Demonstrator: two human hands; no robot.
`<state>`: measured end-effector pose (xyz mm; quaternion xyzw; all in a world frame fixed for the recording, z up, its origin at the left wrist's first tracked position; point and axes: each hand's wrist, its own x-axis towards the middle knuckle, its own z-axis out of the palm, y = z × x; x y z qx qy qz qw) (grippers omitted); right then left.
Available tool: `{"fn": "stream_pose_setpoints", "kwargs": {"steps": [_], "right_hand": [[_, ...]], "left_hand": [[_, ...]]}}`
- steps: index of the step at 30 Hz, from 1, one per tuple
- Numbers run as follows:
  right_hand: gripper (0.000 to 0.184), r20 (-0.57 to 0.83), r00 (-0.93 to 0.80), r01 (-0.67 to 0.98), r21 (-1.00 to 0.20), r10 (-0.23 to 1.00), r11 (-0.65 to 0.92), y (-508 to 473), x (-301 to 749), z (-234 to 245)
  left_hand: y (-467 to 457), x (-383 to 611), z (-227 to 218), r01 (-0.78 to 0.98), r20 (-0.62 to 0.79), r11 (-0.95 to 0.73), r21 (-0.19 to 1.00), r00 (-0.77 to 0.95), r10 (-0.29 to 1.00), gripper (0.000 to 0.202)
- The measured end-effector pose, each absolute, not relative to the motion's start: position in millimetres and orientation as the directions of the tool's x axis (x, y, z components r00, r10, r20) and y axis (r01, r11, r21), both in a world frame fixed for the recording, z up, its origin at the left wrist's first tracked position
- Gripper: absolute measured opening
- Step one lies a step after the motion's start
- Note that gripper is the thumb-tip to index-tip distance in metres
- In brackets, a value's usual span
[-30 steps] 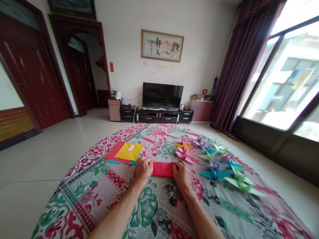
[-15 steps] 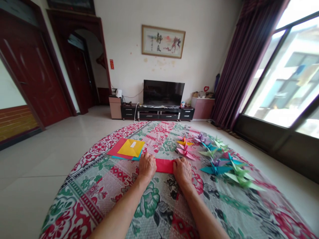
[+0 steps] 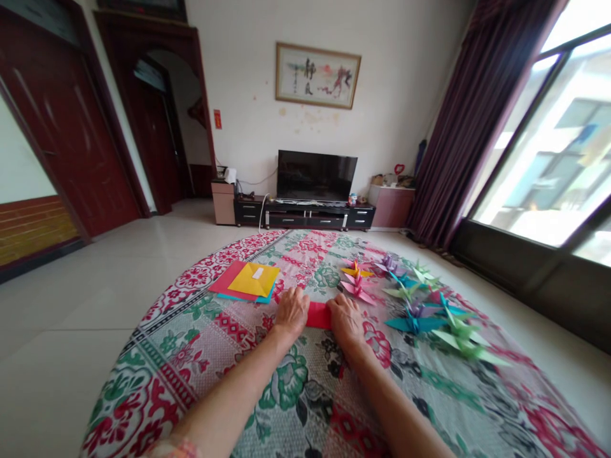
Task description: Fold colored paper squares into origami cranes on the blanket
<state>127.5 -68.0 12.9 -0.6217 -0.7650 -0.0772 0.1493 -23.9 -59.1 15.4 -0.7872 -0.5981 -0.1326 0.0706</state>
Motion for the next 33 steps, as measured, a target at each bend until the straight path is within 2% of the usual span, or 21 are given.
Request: {"fn": "stream_pose_setpoints", "kwargs": {"steps": [3, 7, 12, 18, 25, 33], "right_hand": [[0.025, 0.295, -0.187, 0.967, -0.113, 0.937, 0.228, -66.4, 129.6, 11.2], [0.023, 0.364, -0.091, 0.965, -0.198, 0.927, 0.173, -73.6, 125.3, 5.0], [0.031, 0.416, -0.008, 0.977, -0.189, 0.909, 0.095, -89.5, 113.9, 2.3], [0.039, 0.431, -0.034, 0.976, -0.178, 0.902, 0.122, -96.5, 115.3, 0.3], [0.028, 0.327, -0.072, 0.973, -0.183, 0.942, 0.138, -98.9, 134.5, 2.8], [0.037, 0.276, -0.086, 0.969, -0.202, 0.957, 0.145, -98.8, 162.5, 1.3]], "left_hand": [[-57.7, -22.5, 16.9, 0.960, 0.239, -0.272, 0.063, 0.250, 0.938, 0.031], [-61.8, -24.5, 11.7, 0.961, 0.270, -0.261, 0.086, 0.230, 0.935, 0.029], [-73.4, -25.1, 4.2, 0.950, 0.389, -0.271, 0.158, 0.193, 0.901, 0.024], [-80.7, -26.5, 1.6, 0.933, 0.434, -0.309, 0.187, 0.203, 0.878, 0.028], [-81.7, -27.0, 1.2, 0.940, 0.437, -0.295, 0.172, 0.196, 0.878, 0.030], [-83.5, -26.8, 3.7, 0.940, 0.436, -0.299, 0.161, 0.204, 0.877, 0.033]]}}
